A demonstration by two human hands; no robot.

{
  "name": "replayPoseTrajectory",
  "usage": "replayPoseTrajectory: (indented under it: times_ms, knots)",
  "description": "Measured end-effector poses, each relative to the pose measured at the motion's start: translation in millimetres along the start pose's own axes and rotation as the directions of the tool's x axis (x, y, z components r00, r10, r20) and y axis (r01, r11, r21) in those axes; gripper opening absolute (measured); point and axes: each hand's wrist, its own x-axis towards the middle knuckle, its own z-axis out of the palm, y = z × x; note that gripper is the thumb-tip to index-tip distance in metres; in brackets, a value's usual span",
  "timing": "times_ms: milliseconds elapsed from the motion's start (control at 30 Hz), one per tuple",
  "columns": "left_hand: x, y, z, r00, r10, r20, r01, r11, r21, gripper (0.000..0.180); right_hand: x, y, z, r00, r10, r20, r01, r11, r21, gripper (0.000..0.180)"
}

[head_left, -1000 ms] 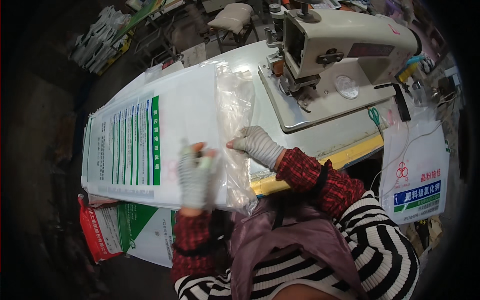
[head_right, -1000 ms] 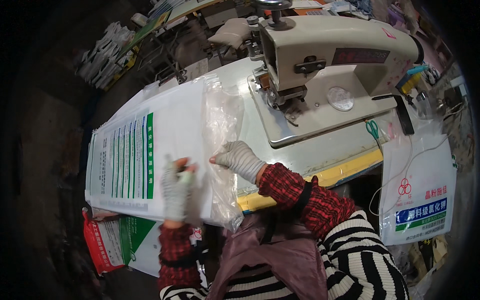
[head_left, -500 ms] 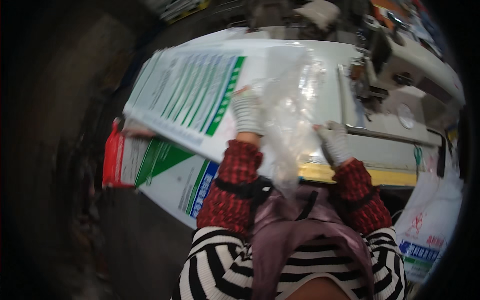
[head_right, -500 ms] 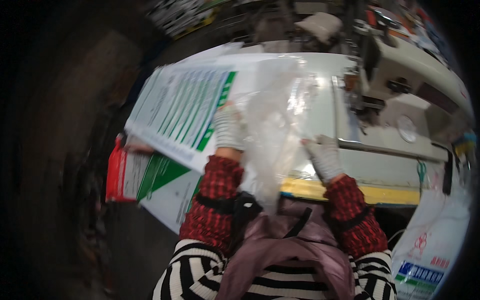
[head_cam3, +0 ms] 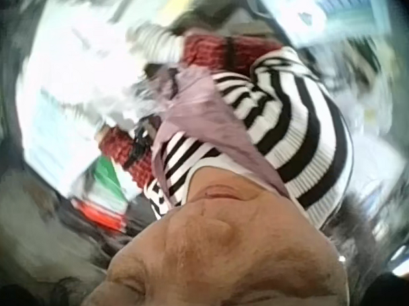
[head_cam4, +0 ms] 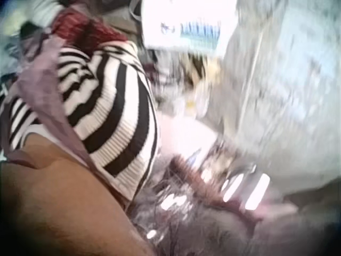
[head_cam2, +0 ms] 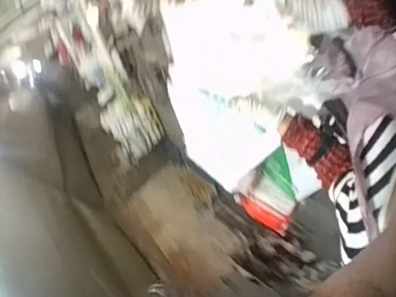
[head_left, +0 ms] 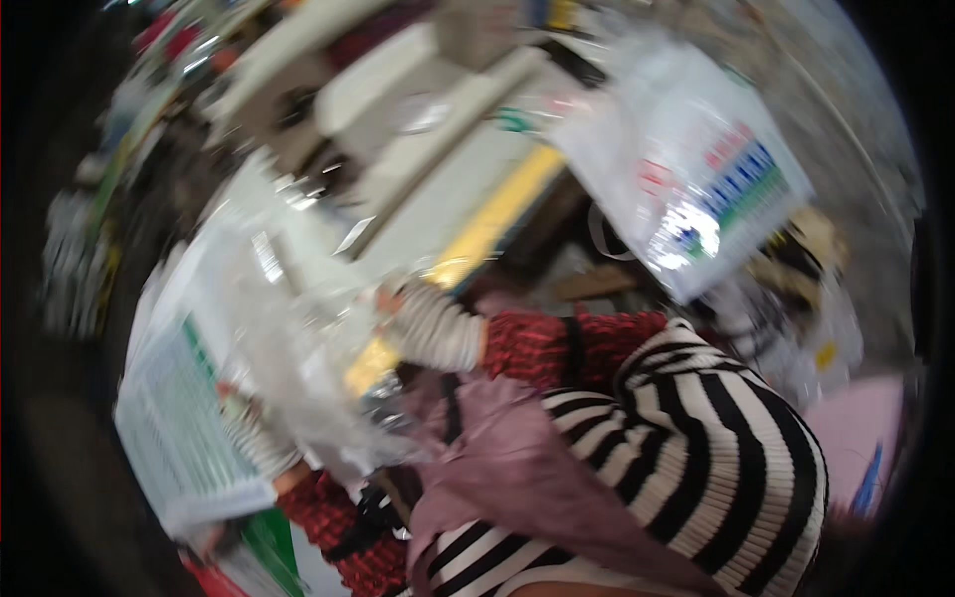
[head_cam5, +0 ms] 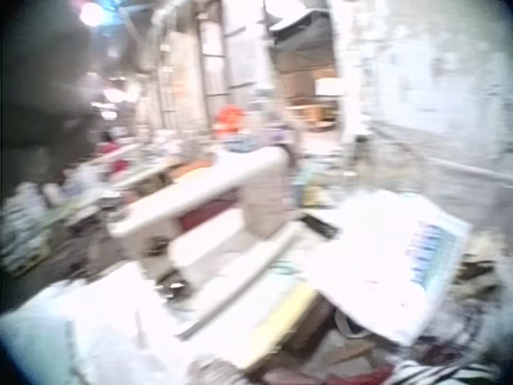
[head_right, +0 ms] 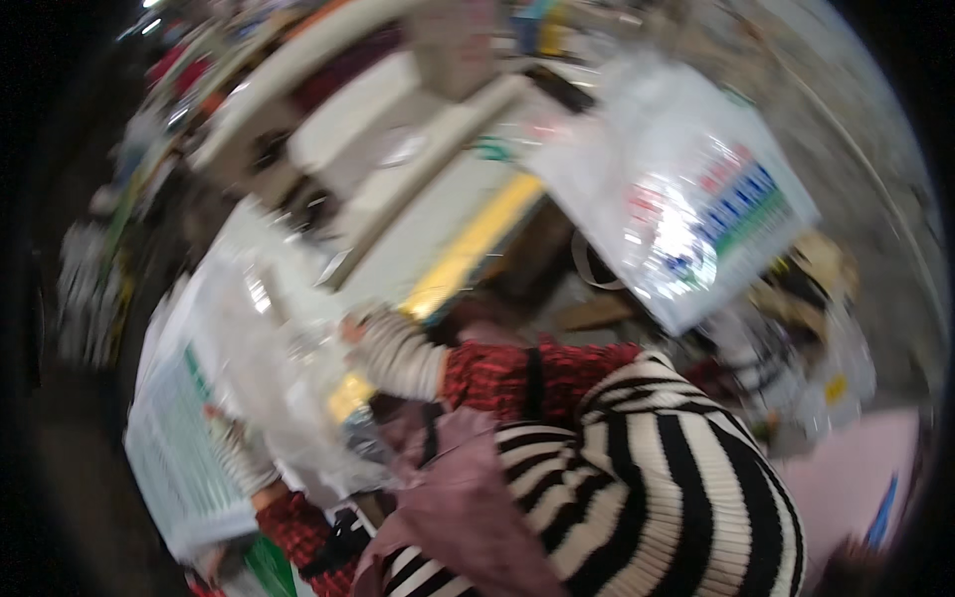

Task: Organizing, folding, and labeling industrial plastic bags at a factory workstation.

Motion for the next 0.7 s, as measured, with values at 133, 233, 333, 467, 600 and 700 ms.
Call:
replayPoseTrajectory:
  times_ms: [133,233,333,467,600,700]
  knots:
    - [7,-3,41,0.981,-0.194,-0.017,0.188,0.967,-0.169,0.021,-70,9,-65,0.984,0.136,0.115,-0.164,0.94,0.298,0.014]
    - [11,-9,63,0.985,-0.167,-0.033,0.162,0.979,-0.121,0.013,-147,53,-89,0.851,0.477,0.22,-0.47,0.879,-0.087,0.02]
    - [-12,1,88,0.969,-0.246,0.018,0.243,0.94,-0.24,0.014,-224,85,-119,0.657,0.726,0.203,-0.695,0.688,-0.208,0.024]
    - [5,-52,88,0.963,-0.255,0.088,0.255,0.967,0.019,0.01,-386,124,-98,0.58,0.78,0.234,-0.659,0.618,-0.429,0.026]
    - [-21,-58,103,0.951,-0.287,0.117,0.288,0.958,0.008,0.01,-470,129,-96,0.471,0.819,0.328,-0.486,0.551,-0.678,0.029]
    - [-16,-69,96,0.934,-0.277,0.224,0.267,0.961,0.075,0.013,-497,137,-101,0.156,0.987,-0.025,-0.855,0.122,-0.505,0.028]
